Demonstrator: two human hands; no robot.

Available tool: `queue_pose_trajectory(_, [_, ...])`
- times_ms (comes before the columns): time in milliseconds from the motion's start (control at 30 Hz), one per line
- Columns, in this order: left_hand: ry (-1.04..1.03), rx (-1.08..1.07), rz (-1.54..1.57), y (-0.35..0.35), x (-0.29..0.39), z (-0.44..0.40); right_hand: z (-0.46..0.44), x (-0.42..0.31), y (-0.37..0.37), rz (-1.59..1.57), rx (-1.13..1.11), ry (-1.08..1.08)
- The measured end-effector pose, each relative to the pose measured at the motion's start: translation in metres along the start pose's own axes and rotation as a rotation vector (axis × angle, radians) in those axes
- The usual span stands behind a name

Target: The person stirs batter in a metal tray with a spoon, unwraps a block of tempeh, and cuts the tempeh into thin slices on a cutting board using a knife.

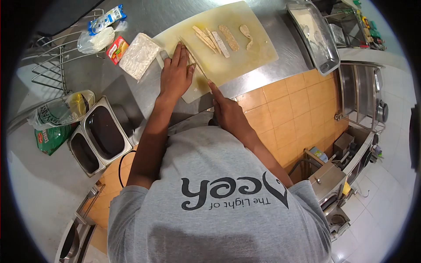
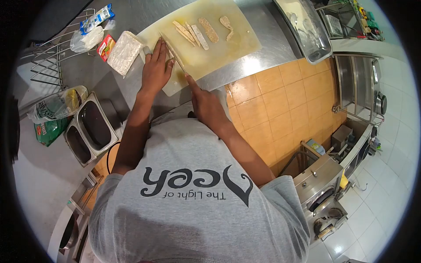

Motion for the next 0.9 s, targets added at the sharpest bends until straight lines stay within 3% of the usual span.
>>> queue_pose_trajectory(367, [-0.040,0.031,-0.327,-0.006,0.015,0.020,0.005,-0.006,-0.002,-0.019,0.069,0.025])
queue_pose_trajectory(633, [0.022,-0.143,-0.312,-0.003,0.016,0.018,0.029,-0.011,-0.011,0.010,0.045,-0.109])
queue_pose_trajectory(900, [0.038,-0.203,-0.151,-0.018,0.003,0.020,0.026,-0.013,-0.015,-0.028,0.119,-0.062])
Point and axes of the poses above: each hand's wrist, its own z-axis away from the middle knuckle, its own y-axis out of the back of the hand, x = y × z, the point moved 3 cm from there along -z, towards the middle knuckle, and after that the axes turned 7 degrees about y, right-handed, at the moved point
